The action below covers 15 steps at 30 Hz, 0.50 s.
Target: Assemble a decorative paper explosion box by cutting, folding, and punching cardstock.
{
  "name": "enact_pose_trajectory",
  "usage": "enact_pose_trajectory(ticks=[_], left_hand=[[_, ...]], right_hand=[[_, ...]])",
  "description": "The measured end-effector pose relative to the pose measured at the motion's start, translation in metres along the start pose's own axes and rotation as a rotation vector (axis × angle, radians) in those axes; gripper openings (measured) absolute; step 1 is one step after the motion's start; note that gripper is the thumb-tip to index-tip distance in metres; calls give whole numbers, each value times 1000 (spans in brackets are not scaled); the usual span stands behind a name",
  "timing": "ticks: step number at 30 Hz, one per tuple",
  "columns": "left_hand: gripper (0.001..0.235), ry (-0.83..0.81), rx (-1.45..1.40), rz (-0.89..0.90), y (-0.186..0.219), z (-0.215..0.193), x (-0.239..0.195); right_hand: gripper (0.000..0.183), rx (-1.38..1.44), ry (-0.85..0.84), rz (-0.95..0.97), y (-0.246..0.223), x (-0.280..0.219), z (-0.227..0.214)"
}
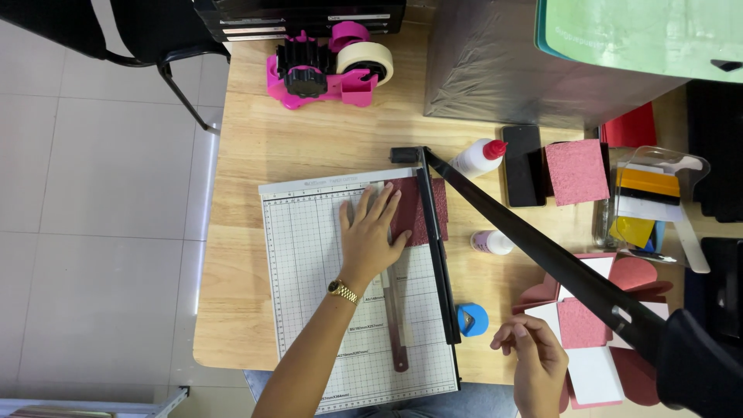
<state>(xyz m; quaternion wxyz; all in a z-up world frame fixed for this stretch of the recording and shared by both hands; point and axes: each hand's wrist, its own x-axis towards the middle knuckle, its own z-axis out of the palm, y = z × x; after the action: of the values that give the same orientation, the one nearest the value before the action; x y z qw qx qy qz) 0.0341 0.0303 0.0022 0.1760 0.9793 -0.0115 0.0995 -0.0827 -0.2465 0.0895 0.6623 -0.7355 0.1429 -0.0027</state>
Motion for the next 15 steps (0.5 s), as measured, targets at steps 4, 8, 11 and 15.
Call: enact_pose_trajectory(ticks=[4, 8, 11, 15], left_hand=[[78, -8, 21, 21, -2, 0, -1], [80, -22, 24, 16, -3, 2, -2], [80, -14, 24, 19, -3, 2, -2], [80, -6, 36, 30, -2, 1, -1]], right_hand=[[17, -8, 13, 15, 1, 0, -1], [17, 9, 10, 20, 1, 0, 0], [18, -5, 5, 23, 0, 0, 1], [17, -15, 11, 15, 0, 0, -1]])
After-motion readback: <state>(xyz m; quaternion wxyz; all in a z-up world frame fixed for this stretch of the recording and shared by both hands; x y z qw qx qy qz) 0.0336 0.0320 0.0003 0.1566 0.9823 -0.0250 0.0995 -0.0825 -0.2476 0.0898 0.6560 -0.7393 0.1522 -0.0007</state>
